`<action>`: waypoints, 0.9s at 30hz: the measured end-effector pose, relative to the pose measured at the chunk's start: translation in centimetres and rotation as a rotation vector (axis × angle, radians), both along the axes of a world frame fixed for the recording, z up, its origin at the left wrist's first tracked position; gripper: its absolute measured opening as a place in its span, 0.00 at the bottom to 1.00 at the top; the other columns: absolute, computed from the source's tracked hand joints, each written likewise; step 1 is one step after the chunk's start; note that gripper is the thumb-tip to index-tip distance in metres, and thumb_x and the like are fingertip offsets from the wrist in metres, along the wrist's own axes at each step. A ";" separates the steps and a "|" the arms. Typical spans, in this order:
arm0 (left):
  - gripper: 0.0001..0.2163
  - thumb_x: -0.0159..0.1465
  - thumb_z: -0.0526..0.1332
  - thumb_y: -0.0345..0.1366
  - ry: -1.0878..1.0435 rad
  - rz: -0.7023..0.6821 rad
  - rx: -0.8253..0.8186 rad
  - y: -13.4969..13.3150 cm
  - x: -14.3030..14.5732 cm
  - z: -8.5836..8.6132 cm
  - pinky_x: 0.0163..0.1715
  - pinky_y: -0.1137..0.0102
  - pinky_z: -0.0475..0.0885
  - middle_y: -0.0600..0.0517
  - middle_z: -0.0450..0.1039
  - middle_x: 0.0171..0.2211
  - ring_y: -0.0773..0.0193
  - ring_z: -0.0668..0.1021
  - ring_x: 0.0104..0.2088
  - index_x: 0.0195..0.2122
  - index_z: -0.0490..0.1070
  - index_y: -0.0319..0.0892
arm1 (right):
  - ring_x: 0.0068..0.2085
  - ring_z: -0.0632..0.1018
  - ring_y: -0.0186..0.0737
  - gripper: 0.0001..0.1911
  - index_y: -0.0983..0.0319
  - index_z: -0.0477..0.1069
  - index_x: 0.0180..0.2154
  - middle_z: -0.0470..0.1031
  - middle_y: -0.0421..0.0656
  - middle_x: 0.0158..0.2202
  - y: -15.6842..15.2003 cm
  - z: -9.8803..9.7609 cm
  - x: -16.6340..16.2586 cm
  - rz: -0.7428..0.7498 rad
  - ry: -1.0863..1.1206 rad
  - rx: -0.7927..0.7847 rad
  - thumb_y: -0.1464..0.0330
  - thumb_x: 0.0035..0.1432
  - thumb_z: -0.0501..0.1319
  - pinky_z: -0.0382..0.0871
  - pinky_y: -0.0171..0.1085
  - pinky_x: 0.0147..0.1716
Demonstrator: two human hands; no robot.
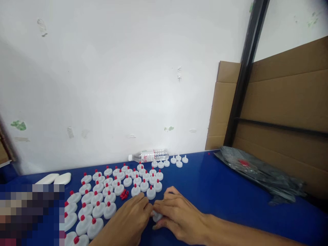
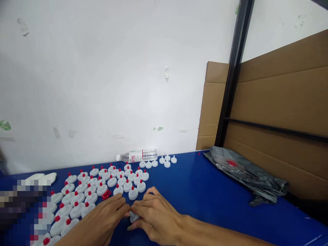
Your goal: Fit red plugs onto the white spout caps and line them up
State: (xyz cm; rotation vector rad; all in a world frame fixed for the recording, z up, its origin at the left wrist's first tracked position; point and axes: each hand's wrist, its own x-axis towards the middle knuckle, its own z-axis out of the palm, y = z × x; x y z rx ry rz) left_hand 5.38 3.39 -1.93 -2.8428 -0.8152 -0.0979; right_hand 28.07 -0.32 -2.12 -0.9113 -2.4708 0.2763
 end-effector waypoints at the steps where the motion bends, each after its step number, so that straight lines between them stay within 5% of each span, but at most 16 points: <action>1: 0.23 0.55 0.54 0.13 -0.016 0.007 -0.024 0.0 0.0 0.0 0.52 0.56 0.78 0.44 0.81 0.43 0.50 0.81 0.47 0.45 0.78 0.39 | 0.39 0.76 0.37 0.04 0.59 0.75 0.46 0.81 0.38 0.41 0.0 -0.1 0.0 0.000 -0.005 0.000 0.69 0.73 0.61 0.59 0.37 0.52; 8: 0.18 0.60 0.54 0.16 -0.196 0.030 -0.186 0.2 -0.5 0.1 0.43 0.64 0.78 0.48 0.78 0.40 0.57 0.80 0.39 0.40 0.76 0.42 | 0.38 0.76 0.37 0.04 0.60 0.76 0.47 0.82 0.39 0.40 0.0 0.1 -0.2 -0.024 0.012 -0.014 0.68 0.72 0.65 0.61 0.37 0.50; 14: 0.14 0.65 0.55 0.18 -0.244 -0.071 -0.013 0.7 -0.6 -0.2 0.41 0.63 0.75 0.48 0.78 0.38 0.56 0.79 0.38 0.42 0.74 0.42 | 0.41 0.78 0.40 0.05 0.59 0.75 0.45 0.81 0.39 0.40 0.0 0.5 -0.5 -0.090 0.016 -0.082 0.66 0.69 0.67 0.65 0.38 0.49; 19: 0.12 0.74 0.52 0.25 -0.210 -0.110 0.040 -0.1 -0.6 2.1 0.48 0.59 0.72 0.48 0.78 0.41 0.54 0.78 0.42 0.42 0.73 0.43 | 0.53 0.77 0.45 0.14 0.55 0.74 0.57 0.76 0.45 0.57 -0.4 0.8 -0.1 -0.100 0.038 -0.115 0.66 0.72 0.61 0.65 0.43 0.59; 23: 0.15 0.76 0.47 0.28 -0.280 0.007 -0.019 0.9 -1.8 3.7 0.47 0.61 0.70 0.50 0.76 0.37 0.56 0.76 0.40 0.39 0.72 0.44 | 0.50 0.76 0.42 0.17 0.51 0.73 0.60 0.71 0.44 0.58 -0.5 0.8 0.2 -0.112 0.023 -0.116 0.67 0.74 0.58 0.71 0.40 0.53; 27: 0.17 0.77 0.47 0.33 -0.251 0.188 -0.066 3.0 -3.4 4.3 0.41 0.63 0.68 0.49 0.74 0.34 0.56 0.75 0.38 0.33 0.71 0.43 | 0.56 0.76 0.44 0.17 0.50 0.70 0.61 0.75 0.41 0.58 -0.6 0.6 0.4 -0.113 0.049 -0.133 0.66 0.74 0.59 0.66 0.44 0.62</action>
